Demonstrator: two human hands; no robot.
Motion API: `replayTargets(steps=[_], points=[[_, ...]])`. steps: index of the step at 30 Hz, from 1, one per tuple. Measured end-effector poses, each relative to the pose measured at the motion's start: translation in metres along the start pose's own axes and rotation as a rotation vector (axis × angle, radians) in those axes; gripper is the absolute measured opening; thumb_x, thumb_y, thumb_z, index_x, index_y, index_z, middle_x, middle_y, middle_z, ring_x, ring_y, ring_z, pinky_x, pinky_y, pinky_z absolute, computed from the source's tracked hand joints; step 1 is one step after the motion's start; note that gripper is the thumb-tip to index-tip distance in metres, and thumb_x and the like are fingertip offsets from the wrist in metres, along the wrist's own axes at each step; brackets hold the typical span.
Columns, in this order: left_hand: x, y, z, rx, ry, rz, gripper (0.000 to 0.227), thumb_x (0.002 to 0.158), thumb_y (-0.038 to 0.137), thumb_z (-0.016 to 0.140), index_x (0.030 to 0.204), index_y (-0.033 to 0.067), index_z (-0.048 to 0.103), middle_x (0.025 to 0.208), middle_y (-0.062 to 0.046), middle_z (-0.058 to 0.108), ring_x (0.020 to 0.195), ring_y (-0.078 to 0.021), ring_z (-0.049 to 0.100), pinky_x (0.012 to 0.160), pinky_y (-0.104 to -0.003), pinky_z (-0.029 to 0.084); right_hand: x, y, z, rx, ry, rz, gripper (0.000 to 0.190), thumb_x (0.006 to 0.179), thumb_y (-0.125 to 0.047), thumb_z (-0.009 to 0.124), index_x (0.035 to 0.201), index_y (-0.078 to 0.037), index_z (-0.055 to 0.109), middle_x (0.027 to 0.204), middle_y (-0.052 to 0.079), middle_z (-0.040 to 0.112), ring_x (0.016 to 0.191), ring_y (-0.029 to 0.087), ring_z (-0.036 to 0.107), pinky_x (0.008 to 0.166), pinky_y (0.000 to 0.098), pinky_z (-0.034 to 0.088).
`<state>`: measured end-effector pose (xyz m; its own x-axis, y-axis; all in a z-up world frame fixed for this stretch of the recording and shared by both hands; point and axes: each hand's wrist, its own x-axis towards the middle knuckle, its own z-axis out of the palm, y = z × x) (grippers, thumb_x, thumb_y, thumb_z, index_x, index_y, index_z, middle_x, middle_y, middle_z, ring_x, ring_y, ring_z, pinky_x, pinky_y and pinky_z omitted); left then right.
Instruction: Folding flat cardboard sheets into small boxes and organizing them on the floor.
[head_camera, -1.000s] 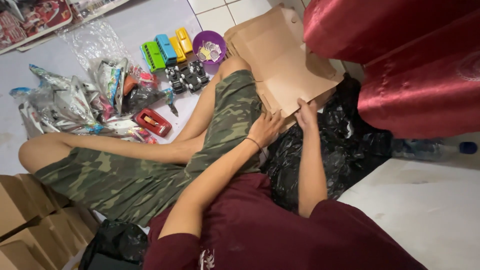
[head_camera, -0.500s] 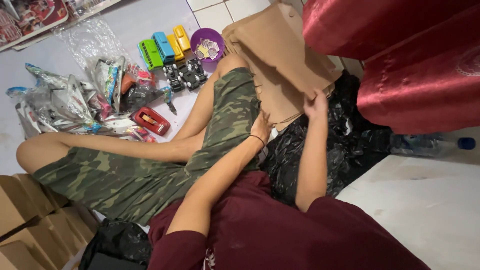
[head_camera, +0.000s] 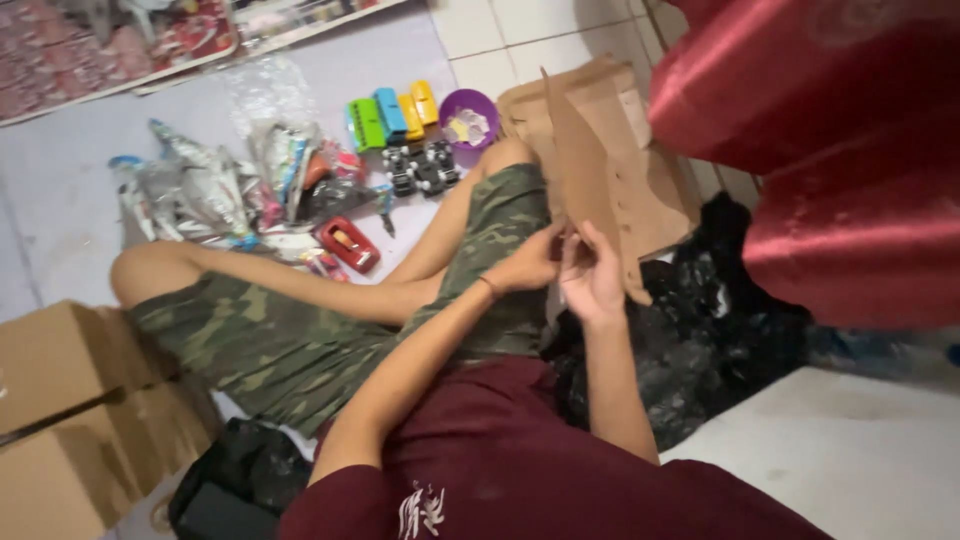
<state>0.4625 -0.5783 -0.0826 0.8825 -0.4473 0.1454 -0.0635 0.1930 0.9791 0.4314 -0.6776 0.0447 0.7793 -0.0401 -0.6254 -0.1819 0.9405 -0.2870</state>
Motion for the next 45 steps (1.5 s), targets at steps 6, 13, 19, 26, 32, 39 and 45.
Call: replayTargets(steps=[6,13,19,26,32,39,45], points=[[-0.137,0.152,-0.080,-0.718,0.175,-0.027,0.083,0.070,-0.002,0.072,0.148,0.0064,0.046,0.129,-0.008,0.059,0.104,-0.0198,0.060,0.086,-0.032,0.053,-0.071,0.129,0.032,-0.286,-0.097,0.011,0.007,0.096,-0.014,0.076,0.096,-0.010,0.069,0.090,0.003,0.074,0.082,0.014,0.074,0.074,0.0164,0.066],[-0.221,0.142,-0.118,-0.603,0.768,-0.161,0.056,0.085,0.018,0.075,0.132,-0.0032,0.055,0.090,-0.012,0.063,0.065,-0.0149,0.058,0.049,-0.027,0.052,-0.128,0.219,0.003,-1.265,-0.344,-0.067,0.025,0.098,-0.028,0.075,0.086,-0.006,0.078,0.085,0.010,0.076,0.084,0.016,0.072,0.074,0.0293,0.062],[-0.278,0.028,-0.181,-0.813,1.219,-0.126,0.053,0.087,0.001,0.075,0.135,-0.0035,0.054,0.120,-0.024,0.064,0.103,-0.0327,0.066,0.092,-0.056,0.056,-0.158,0.204,0.020,-1.452,-1.136,0.536,0.049,0.085,-0.015,0.084,0.130,-0.008,0.065,0.119,0.005,0.070,0.104,0.014,0.068,0.093,0.0327,0.059],[-0.274,0.125,-0.164,-0.835,1.202,0.153,0.045,0.100,0.029,0.069,0.139,0.0103,0.057,0.127,-0.013,0.069,0.111,-0.0260,0.069,0.096,-0.049,0.059,-0.095,0.187,0.034,-1.630,-0.817,0.002,0.019,0.100,-0.022,0.071,0.115,-0.012,0.074,0.095,0.007,0.076,0.088,0.016,0.071,0.084,0.0334,0.057],[-0.268,0.113,-0.164,-0.719,1.264,0.309,0.065,0.091,0.059,0.069,0.135,0.0125,0.057,0.118,-0.012,0.072,0.106,-0.0275,0.071,0.090,-0.052,0.062,-0.042,0.170,0.022,-1.336,-0.471,-0.537,0.012,0.109,-0.024,0.067,0.105,-0.013,0.063,0.077,0.000,0.057,0.070,0.009,0.057,0.066,0.0229,0.048],[-0.240,0.085,-0.183,-0.503,1.682,0.164,0.067,0.095,0.048,0.073,0.134,-0.0038,0.057,0.118,-0.024,0.070,0.108,-0.0344,0.070,0.089,-0.047,0.062,0.032,0.160,-0.091,-1.183,-0.724,-0.136,0.086,0.094,-0.033,0.079,0.153,-0.019,0.019,0.148,0.020,0.045,0.131,0.034,0.054,0.107,0.0452,0.049],[-0.235,0.091,-0.180,-0.496,1.476,0.113,0.071,0.094,0.053,0.072,0.137,-0.0010,0.058,0.124,-0.022,0.070,0.112,-0.0313,0.068,0.092,-0.047,0.062,-0.007,0.181,-0.028,-1.270,-0.517,-0.080,0.060,0.078,-0.013,0.094,0.128,-0.003,0.061,0.105,0.016,0.076,0.088,0.023,0.077,0.069,0.0370,0.066]])
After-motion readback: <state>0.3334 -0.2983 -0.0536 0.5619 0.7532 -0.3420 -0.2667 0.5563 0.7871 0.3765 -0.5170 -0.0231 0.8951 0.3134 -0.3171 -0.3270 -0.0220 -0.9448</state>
